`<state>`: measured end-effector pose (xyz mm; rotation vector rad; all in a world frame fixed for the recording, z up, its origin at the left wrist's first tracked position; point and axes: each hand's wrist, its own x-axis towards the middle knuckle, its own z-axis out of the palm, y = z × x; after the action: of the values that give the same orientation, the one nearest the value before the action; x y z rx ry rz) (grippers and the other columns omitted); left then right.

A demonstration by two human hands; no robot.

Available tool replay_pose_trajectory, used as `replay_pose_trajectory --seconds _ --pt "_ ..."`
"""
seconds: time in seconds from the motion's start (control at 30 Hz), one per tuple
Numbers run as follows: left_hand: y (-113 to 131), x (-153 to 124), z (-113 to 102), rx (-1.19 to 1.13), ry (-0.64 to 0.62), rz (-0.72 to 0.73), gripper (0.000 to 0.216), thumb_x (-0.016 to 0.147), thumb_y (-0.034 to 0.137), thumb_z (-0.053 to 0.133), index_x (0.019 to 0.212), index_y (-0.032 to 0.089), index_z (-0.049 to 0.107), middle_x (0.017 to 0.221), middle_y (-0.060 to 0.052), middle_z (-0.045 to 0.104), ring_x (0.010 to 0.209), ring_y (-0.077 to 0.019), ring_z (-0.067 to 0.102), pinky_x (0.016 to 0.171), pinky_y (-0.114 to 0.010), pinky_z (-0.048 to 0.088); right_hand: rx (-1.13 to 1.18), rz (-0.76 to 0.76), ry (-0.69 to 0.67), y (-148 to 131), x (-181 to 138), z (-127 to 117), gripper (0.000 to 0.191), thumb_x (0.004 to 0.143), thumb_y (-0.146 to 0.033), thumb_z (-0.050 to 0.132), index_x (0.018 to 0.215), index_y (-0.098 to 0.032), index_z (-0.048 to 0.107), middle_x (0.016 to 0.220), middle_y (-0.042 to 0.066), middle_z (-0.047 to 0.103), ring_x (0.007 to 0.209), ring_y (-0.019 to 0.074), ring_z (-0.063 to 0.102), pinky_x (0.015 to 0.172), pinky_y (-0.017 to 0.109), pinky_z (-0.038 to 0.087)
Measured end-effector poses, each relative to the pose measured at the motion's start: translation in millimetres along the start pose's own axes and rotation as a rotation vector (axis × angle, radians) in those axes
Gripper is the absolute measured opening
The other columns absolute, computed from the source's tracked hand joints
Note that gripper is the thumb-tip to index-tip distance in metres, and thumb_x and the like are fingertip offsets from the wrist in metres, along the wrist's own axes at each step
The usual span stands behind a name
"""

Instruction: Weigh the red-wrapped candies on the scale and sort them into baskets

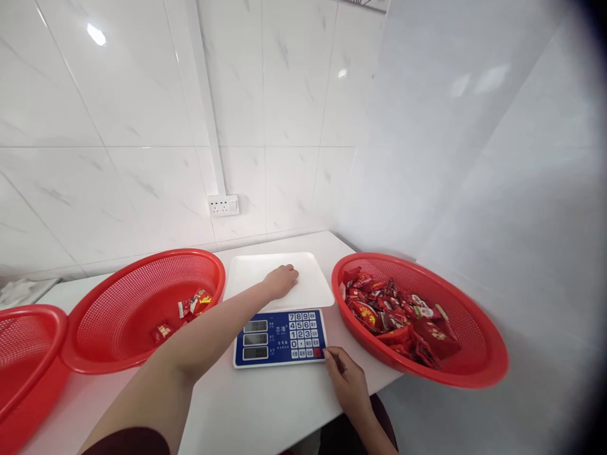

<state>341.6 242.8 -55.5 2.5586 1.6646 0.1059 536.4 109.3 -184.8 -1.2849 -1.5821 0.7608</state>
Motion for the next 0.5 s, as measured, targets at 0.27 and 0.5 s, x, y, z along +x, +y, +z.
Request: replay_pose_trajectory --seconds 0.27,0.5 --pt "-43 -76 -41 0.056 0.176 -0.133 0.03 0.08 0.014 0.035 0.093 0.02 0.062 0.107 -0.008 0.06 0.104 -0.0233 0.051 0.086 -0.036 0.044 0.006 -0.011 -0.015 -1 1 -2 0.037 0.082 -0.051 0.045 0.079 -0.018 0.063 0.063 0.002 0.062 0.055 0.0145 0.055 0.053 0.022 0.047" --pt "-77 -167 -55 0.14 0.247 -0.392 0.032 0.084 0.03 0.033 0.092 0.022 0.062 0.105 -0.008 0.064 0.106 -0.0279 0.053 0.09 -0.045 0.042 0.014 -0.02 -0.041 -5 2 -5 0.032 0.083 -0.045 0.045 0.078 -0.018 0.062 0.067 0.003 0.063 0.06 0.015 0.057 0.057 0.022 0.047"
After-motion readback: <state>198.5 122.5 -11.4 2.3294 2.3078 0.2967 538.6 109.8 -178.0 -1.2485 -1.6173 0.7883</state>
